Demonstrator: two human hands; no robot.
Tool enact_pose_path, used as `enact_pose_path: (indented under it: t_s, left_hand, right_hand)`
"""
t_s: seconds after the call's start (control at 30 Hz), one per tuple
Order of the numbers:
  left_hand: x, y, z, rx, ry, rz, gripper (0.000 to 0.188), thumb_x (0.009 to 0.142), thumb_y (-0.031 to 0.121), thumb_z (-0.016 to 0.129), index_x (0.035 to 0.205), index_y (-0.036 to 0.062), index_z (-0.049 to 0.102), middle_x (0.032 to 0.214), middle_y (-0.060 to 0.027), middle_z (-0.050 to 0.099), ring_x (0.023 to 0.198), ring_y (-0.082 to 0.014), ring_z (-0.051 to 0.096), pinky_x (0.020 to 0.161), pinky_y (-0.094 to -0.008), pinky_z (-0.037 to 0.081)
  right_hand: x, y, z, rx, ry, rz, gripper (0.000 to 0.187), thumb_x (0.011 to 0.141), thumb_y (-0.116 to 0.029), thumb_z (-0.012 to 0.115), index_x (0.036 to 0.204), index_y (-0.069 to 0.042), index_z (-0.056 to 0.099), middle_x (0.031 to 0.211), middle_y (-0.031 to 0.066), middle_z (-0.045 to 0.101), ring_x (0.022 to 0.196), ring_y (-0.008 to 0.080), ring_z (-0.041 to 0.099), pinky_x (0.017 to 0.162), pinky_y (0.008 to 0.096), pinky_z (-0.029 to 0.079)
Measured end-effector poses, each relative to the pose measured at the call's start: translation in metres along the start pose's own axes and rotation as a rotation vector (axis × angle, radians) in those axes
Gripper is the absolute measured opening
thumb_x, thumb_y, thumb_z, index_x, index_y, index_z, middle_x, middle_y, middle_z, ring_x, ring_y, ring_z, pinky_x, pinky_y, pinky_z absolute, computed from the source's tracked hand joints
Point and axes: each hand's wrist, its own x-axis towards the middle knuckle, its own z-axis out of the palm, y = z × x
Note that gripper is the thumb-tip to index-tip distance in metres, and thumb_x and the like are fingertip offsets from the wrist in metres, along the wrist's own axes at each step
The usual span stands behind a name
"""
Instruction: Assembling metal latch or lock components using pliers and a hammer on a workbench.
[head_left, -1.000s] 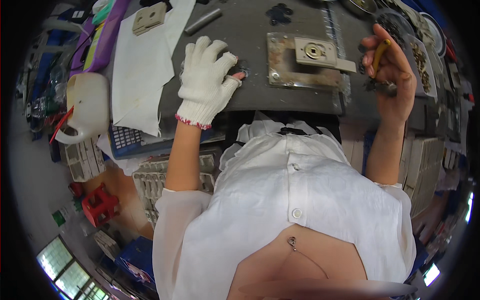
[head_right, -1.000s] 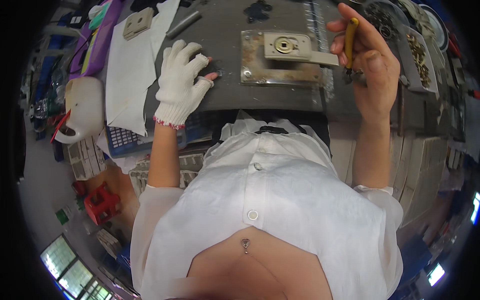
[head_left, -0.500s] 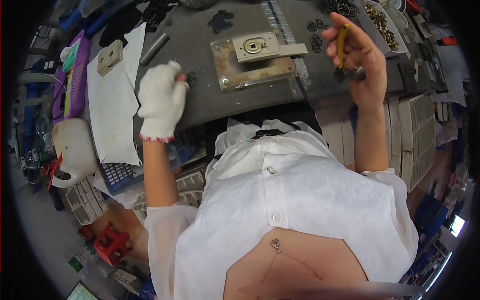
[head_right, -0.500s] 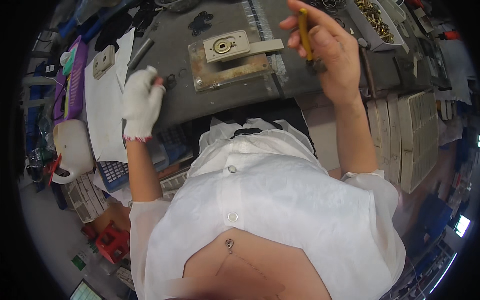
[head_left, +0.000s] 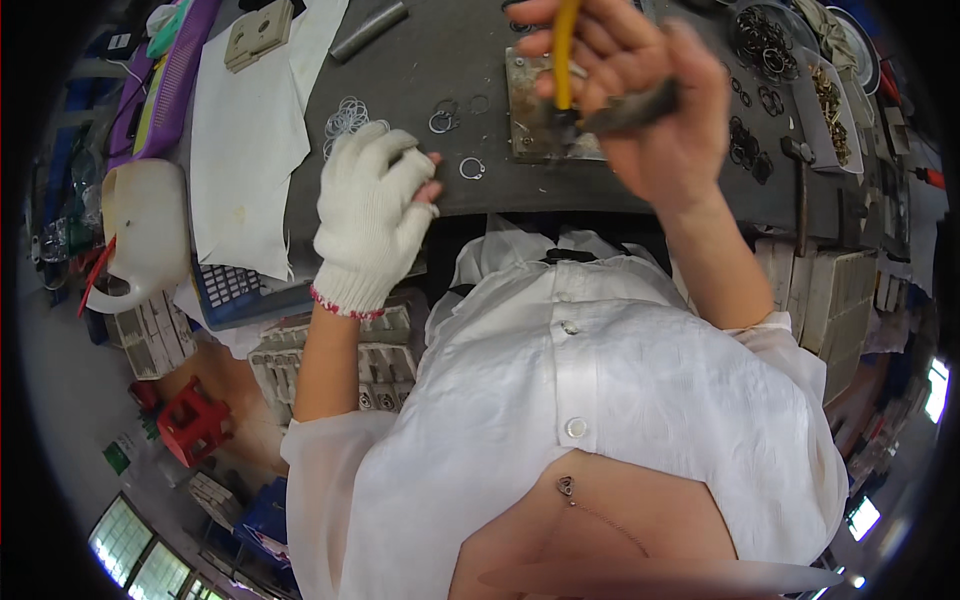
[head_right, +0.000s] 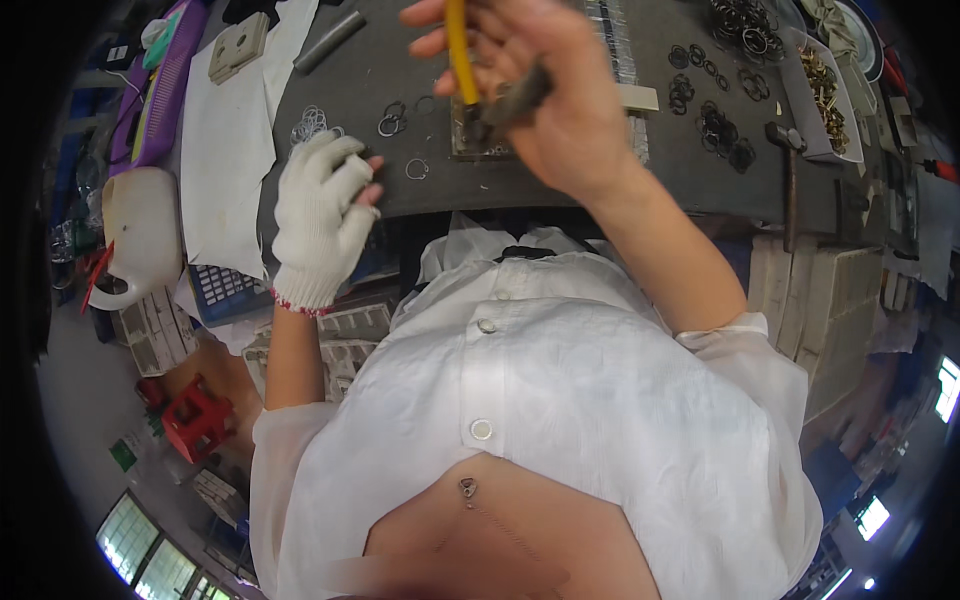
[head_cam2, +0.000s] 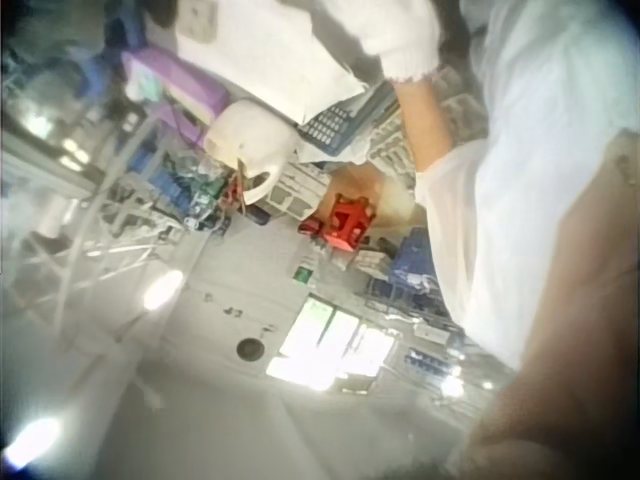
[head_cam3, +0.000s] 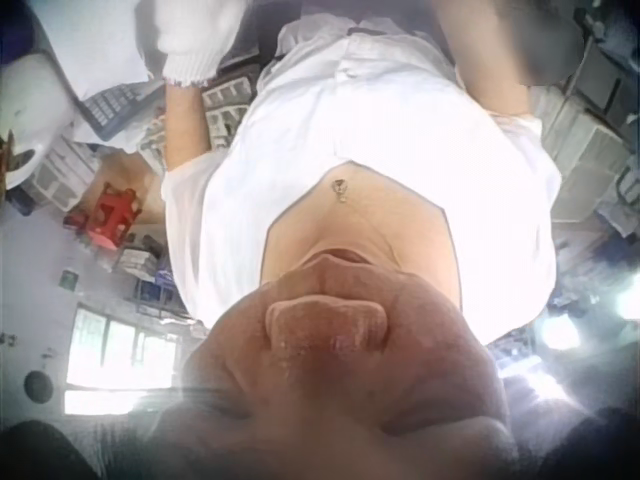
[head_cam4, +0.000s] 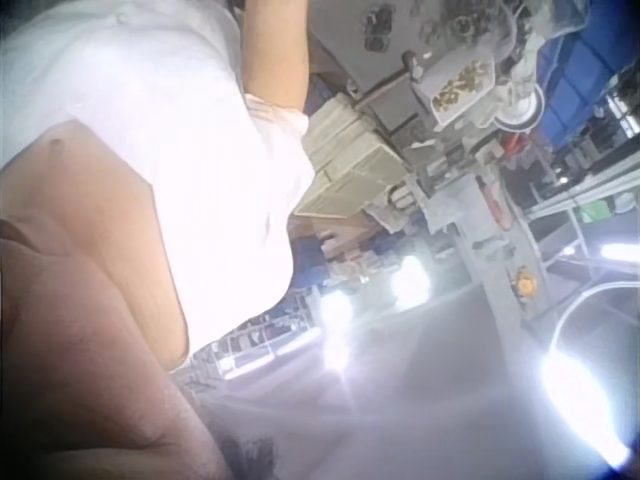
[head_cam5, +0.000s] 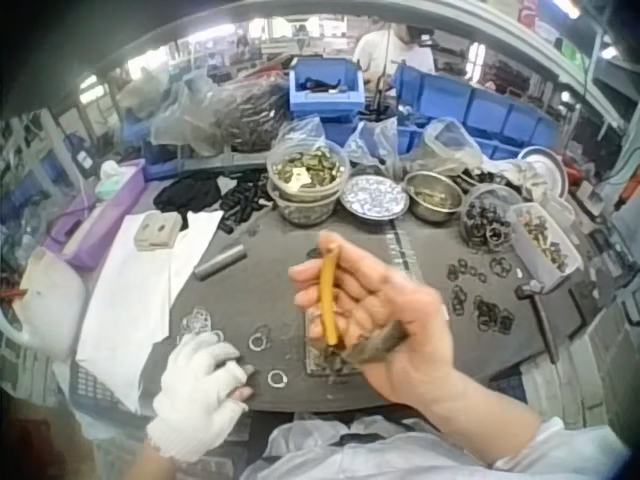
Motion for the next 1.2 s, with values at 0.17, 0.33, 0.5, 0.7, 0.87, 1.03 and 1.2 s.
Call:
enact_pose_path:
  t_s: [0.17, 0.33, 0.5, 0.7, 0.87, 1.03, 1.2]
  left_hand:
    - [-0.01, 0.019, 0.007, -0.04, -0.012, 0.062, 0.04, 0.062, 0.026, 0.079, 0.095, 0.0069, 0.066, 0.116, -0.0131, 0.054, 0.113, -0.0393, 0.046, 0.093, -0.0535, 0.037]
    - [-0.009, 0.035, 0.016, -0.097, 0.026, -0.045, 0.05, 0.058, 0.027, 0.08, 0.095, 0.0008, 0.061, 0.111, -0.0123, 0.053, 0.107, -0.0362, 0.045, 0.091, -0.0522, 0.034]
    - [-0.008, 0.032, 0.016, -0.093, 0.021, -0.031, 0.046, 0.058, 0.028, 0.079, 0.093, 0.0034, 0.06, 0.107, -0.0114, 0.052, 0.104, -0.0348, 0.045, 0.088, -0.051, 0.034]
    - [-0.007, 0.033, 0.019, -0.081, -0.004, -0.014, 0.042, 0.059, 0.028, 0.079, 0.091, 0.007, 0.061, 0.108, -0.0104, 0.053, 0.106, -0.0345, 0.045, 0.09, -0.0524, 0.034]
    - [-0.007, 0.032, 0.02, -0.071, -0.007, -0.025, 0.043, 0.059, 0.028, 0.08, 0.092, 0.0075, 0.061, 0.109, -0.0104, 0.053, 0.11, -0.0351, 0.045, 0.094, -0.0533, 0.033]
    - [-0.007, 0.032, 0.019, -0.077, -0.028, -0.036, 0.044, 0.058, 0.026, 0.081, 0.093, 0.0072, 0.061, 0.11, -0.0109, 0.053, 0.111, -0.0352, 0.046, 0.094, -0.0534, 0.034]
    - [-0.006, 0.032, 0.018, -0.093, -0.043, -0.039, 0.046, 0.058, 0.023, 0.081, 0.095, 0.0053, 0.061, 0.112, -0.011, 0.053, 0.111, -0.0359, 0.046, 0.094, -0.053, 0.034]
  right_hand:
    - [0.002, 0.064, -0.012, 0.13, -0.029, -0.145, 0.073, 0.096, -0.051, 0.047, 0.144, 0.001, 0.035, 0.118, 0.0159, 0.054, 0.102, 0.0198, 0.054, 0.087, 0.0316, 0.046]
    - [-0.004, 0.089, -0.016, 0.093, 0.085, -0.114, 0.067, 0.095, -0.049, 0.047, 0.14, 0.0, 0.041, 0.111, 0.0127, 0.056, 0.097, 0.0182, 0.055, 0.083, 0.0301, 0.046]
    - [0.016, 0.083, -0.027, -0.041, 0.078, -0.229, 0.062, 0.093, -0.044, 0.047, 0.137, 0.0, 0.044, 0.106, 0.0128, 0.058, 0.091, 0.018, 0.056, 0.08, 0.0297, 0.048]
    - [0.015, 0.082, -0.02, -0.046, 0.051, -0.245, 0.063, 0.092, -0.044, 0.044, 0.137, 0.001, 0.044, 0.107, 0.0137, 0.058, 0.091, 0.0182, 0.057, 0.08, 0.0289, 0.049]
    - [0.012, 0.085, -0.023, -0.026, 0.098, -0.185, 0.065, 0.091, -0.045, 0.043, 0.137, 0.0, 0.044, 0.107, 0.0137, 0.058, 0.091, 0.0184, 0.057, 0.08, 0.0296, 0.049]
    - [0.009, 0.085, -0.021, 0.017, 0.093, -0.234, 0.067, 0.089, -0.046, 0.043, 0.138, 0.001, 0.043, 0.107, 0.014, 0.057, 0.091, 0.0197, 0.056, 0.08, 0.0306, 0.048]
    - [0.009, 0.084, -0.023, 0.009, 0.084, -0.235, 0.069, 0.089, -0.046, 0.043, 0.14, 0.001, 0.042, 0.108, 0.0143, 0.056, 0.091, 0.0199, 0.056, 0.081, 0.0307, 0.048]
